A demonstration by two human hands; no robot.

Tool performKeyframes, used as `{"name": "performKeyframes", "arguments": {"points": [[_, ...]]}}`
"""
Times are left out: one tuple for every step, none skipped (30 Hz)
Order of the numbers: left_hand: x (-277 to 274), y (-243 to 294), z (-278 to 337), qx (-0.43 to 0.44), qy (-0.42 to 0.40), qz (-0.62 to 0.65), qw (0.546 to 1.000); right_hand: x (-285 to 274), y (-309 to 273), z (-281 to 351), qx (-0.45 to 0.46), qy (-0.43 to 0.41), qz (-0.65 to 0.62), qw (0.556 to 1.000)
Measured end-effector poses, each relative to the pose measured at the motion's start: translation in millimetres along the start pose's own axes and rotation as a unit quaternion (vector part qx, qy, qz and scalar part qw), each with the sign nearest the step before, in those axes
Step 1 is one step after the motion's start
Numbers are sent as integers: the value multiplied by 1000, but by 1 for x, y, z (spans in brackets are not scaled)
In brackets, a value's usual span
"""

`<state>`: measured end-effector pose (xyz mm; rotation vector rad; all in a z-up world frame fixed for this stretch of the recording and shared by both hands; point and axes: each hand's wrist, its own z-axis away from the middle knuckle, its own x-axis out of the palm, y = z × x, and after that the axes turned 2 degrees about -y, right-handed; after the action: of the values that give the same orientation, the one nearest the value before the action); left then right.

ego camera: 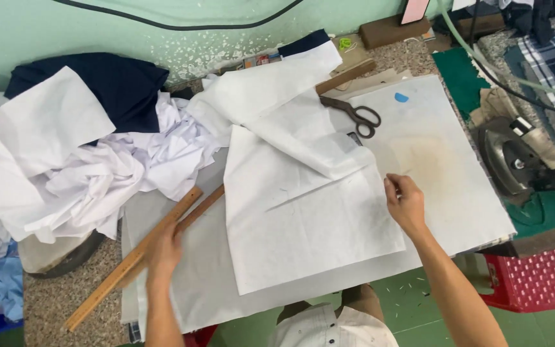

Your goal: A person measures white fabric with a wooden ruler, marks it with blue chalk, and cuts out patterns using tailor scissors.

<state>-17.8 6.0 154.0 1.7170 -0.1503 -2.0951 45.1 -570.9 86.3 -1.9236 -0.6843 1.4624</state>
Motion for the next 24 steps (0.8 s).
{"name": "performKeyframes", "arguments": {"points": [[7, -32, 21, -96, -43, 37, 994, -2, 20, -20, 19, 2, -9, 1000], [4, -31, 43, -103, -40, 41, 993, -5, 43, -41, 13, -4, -9, 1000], [1, -30, 70, -234, -86, 150, 957, -3, 66, -65, -26, 15, 17, 999], [-1, -29, 97, -356, -128, 257, 890, 0, 88, -90, -66, 34, 41, 996], [23, -35, 126, -370, -116, 265, 883, 2, 106, -113, -80, 21, 34, 996], [48, -39, 157, -367, -38, 338, 866, 5, 124, -137, -101, 29, 83, 991], [79, -39, 193, -364, 48, 409, 836, 11, 142, -164, -127, 35, 128, 983], [106, -21, 212, -380, 65, 416, 824, 15, 154, -187, -147, 20, 118, 982], [135, 0, 235, -345, 159, 408, 830, 21, 165, -209, -154, 17, 156, 976], [165, 23, 256, -309, 252, 392, 829, 29, 176, -231, -162, 16, 193, 968], [187, 48, 266, -333, 269, 394, 813, 33, 184, -250, -187, -4, 184, 965], [209, 73, 274, -229, 344, 199, 889, 38, 191, -268, -173, -23, 203, 964], [227, 94, 283, -115, 381, -15, 917, 42, 197, -280, -154, -43, 225, 961], [245, 114, 297, -144, 385, -17, 911, 46, 201, -291, -175, -62, 219, 958], [258, 129, 310, -231, 368, -124, 892, 46, 206, -296, -167, -75, 242, 953], [271, 145, 323, -313, 340, -228, 857, 46, 209, -300, -160, -87, 265, 947], [273, 157, 344, -330, 336, -229, 852, 50, 218, -305, -172, -99, 263, 944], [274, 170, 366, -350, 347, -264, 829, 53, 227, -309, -190, -87, 234, 949], [275, 179, 384, -368, 359, -297, 805, 58, 233, -315, -208, -72, 204, 954], [253, 207, 397, -383, 356, -296, 799, 58, 226, -317, -220, -81, 202, 951], [231, 233, 409, -416, 372, -27, 829, 57, 222, -318, -153, -102, 138, 973], [209, 259, 420, -413, 366, 246, 797, 58, 219, -318, -83, -126, 75, 986], [211, 274, 425, -423, 367, 247, 791, 54, 204, -307, -90, -135, 77, 984], [214, 288, 429, -370, 454, 295, 754, 50, 190, -297, -88, -126, 20, 988]]}}
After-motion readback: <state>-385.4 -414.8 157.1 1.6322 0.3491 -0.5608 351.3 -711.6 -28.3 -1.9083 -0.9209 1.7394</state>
